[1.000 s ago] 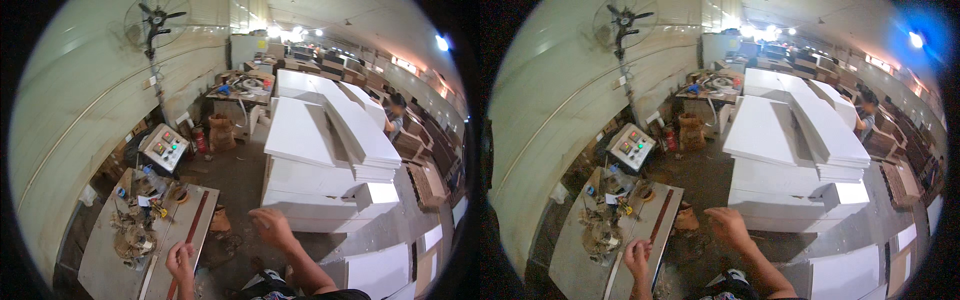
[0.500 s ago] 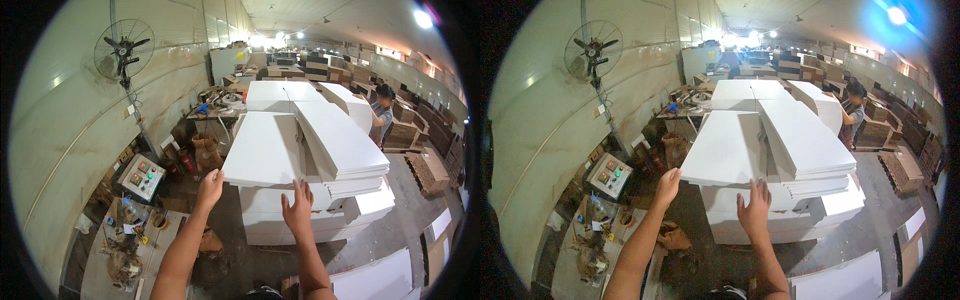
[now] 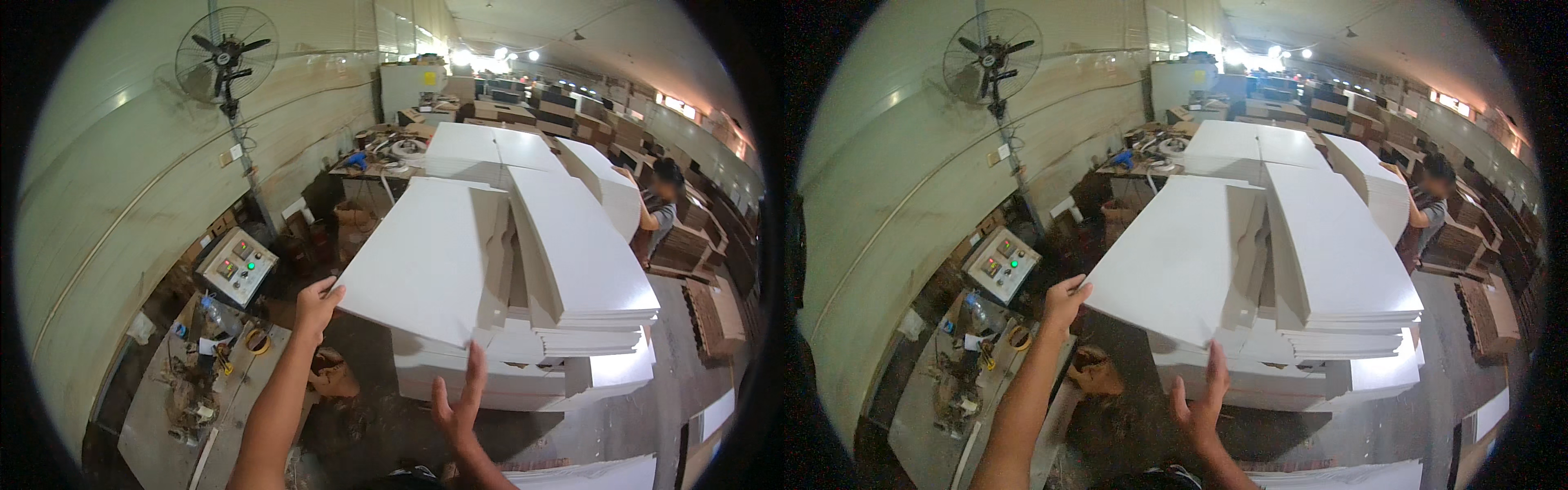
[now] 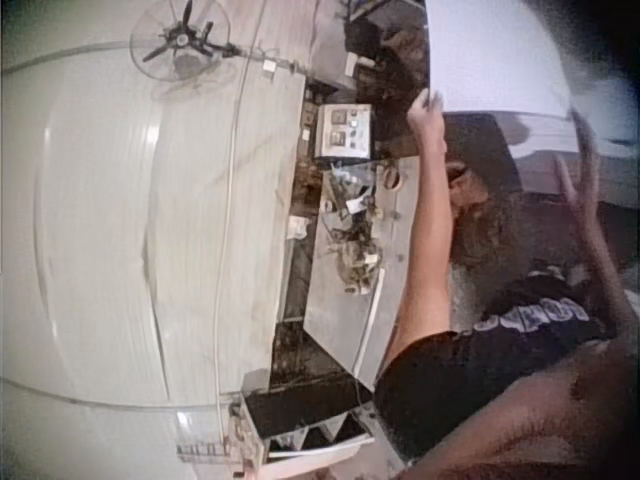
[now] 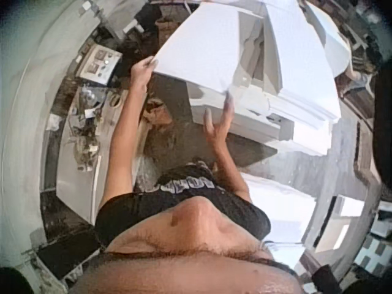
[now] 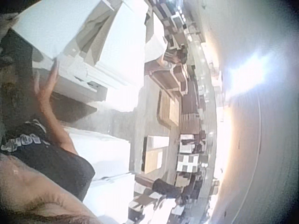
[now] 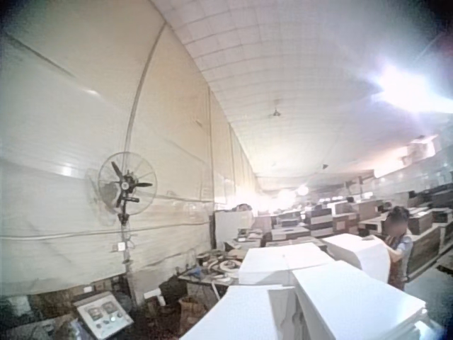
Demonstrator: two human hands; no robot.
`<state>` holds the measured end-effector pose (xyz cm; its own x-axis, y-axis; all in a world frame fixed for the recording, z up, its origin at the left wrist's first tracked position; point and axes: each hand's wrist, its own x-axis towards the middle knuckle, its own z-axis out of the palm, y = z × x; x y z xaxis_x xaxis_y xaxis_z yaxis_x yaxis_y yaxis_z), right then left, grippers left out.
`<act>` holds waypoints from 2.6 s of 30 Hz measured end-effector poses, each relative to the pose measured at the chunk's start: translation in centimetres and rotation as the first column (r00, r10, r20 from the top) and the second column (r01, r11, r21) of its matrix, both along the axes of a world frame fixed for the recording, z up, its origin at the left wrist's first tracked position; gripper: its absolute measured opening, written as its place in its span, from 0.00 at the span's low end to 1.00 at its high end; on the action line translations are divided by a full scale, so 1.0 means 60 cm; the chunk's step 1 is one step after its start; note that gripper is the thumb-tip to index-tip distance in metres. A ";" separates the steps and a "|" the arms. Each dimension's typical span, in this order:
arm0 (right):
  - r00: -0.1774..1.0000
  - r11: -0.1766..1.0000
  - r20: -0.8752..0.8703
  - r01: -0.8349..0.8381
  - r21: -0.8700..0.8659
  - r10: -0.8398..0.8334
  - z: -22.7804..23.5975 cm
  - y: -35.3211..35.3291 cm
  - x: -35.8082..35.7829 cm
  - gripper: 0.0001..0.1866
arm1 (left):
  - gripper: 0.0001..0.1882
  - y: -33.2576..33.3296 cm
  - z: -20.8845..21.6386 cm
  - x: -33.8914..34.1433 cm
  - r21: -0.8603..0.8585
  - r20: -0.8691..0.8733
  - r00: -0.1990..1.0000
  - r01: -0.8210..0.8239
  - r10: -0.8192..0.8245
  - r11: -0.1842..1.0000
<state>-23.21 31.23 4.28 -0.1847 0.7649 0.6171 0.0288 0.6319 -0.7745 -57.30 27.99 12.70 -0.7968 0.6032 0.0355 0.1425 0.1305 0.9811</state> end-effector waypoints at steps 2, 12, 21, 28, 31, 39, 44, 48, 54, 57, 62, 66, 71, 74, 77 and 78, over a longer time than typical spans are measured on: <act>0.977 0.988 -0.213 -0.020 -0.156 -0.014 -0.035 -0.039 -0.017 0.52 | 0.29 -0.037 -0.005 0.013 0.021 0.093 0.996 0.010 -0.012 1.000; 0.700 0.588 -0.701 -0.627 -0.512 0.135 -0.052 -0.088 -0.091 0.42 | 0.28 -0.203 -0.014 0.137 0.199 0.346 0.839 0.371 -0.419 0.907; 0.799 0.557 -0.589 -0.547 -0.625 0.122 -0.053 -0.133 -0.061 0.28 | 0.49 -0.404 -0.054 0.183 0.355 0.492 0.688 0.402 -0.534 0.844; 0.493 0.272 -0.631 -0.866 -0.419 0.598 -0.047 -0.235 -0.095 0.35 | 0.41 -0.638 -0.099 0.155 0.527 0.239 0.931 0.114 -0.276 0.842; 0.531 0.187 -0.508 -0.793 -0.579 0.678 -0.057 -0.300 -0.130 0.36 | 0.38 -0.801 -0.118 0.109 0.391 0.399 0.916 -0.200 0.031 0.898; 0.611 0.084 -0.328 -0.546 -0.834 0.720 -0.095 -0.604 -0.398 0.17 | 0.25 -1.312 -0.306 0.140 0.102 0.673 0.398 -0.885 0.624 0.455; 0.479 0.045 -0.236 -0.505 -0.862 0.846 -0.248 -0.743 -0.462 0.15 | 0.25 -1.412 -0.472 0.254 0.020 0.645 0.284 -0.934 0.710 0.356; 0.436 -0.007 -0.248 -0.483 -0.875 0.865 -0.356 -0.768 -0.476 0.17 | 0.30 -1.438 -0.526 0.299 -0.078 0.705 0.139 -0.959 0.695 0.271; 0.320 0.187 0.045 -0.430 -0.883 0.946 -0.477 -0.746 -0.527 0.20 | 0.27 -1.508 -0.543 0.300 -0.684 0.164 0.507 -0.559 0.846 0.468; 0.483 0.505 0.333 -0.282 -0.816 0.810 -0.566 -0.738 -0.539 0.32 | 0.27 -1.561 -0.549 0.280 -0.700 -0.077 0.429 -0.666 0.900 0.258; 0.608 0.525 0.281 -0.268 -0.808 0.743 -0.658 -0.730 -0.539 0.47 | 0.33 -1.614 -0.585 0.242 -0.433 -0.593 0.068 -0.867 0.802 -0.247; 0.629 0.628 0.400 -0.186 -0.756 0.667 -0.651 -0.754 -0.544 0.44 | 0.37 -1.619 -0.625 0.209 -0.398 -0.613 0.044 -0.880 0.789 -0.260; 0.532 0.549 0.348 -0.282 -0.787 0.772 -0.609 -0.761 -0.570 0.40 | 0.36 -1.611 -0.636 0.188 -0.368 -0.637 0.023 -0.888 0.771 -0.277; 0.438 0.407 0.232 -0.361 -0.839 0.868 -0.595 -0.752 -0.580 0.36 | 0.35 -1.613 -0.627 0.187 -0.340 -0.639 0.016 -0.903 0.769 -0.263; 0.443 0.354 0.203 -0.291 -0.889 0.873 -0.589 -0.747 -0.584 0.32 | 0.35 -1.617 -0.619 0.188 -0.343 -0.640 0.031 -0.906 0.768 -0.249; 0.442 0.365 0.211 -0.300 -0.881 0.872 -0.588 -0.746 -0.586 0.32 | 0.35 -1.618 -0.617 0.189 -0.349 -0.629 0.037 -0.906 0.776 -0.239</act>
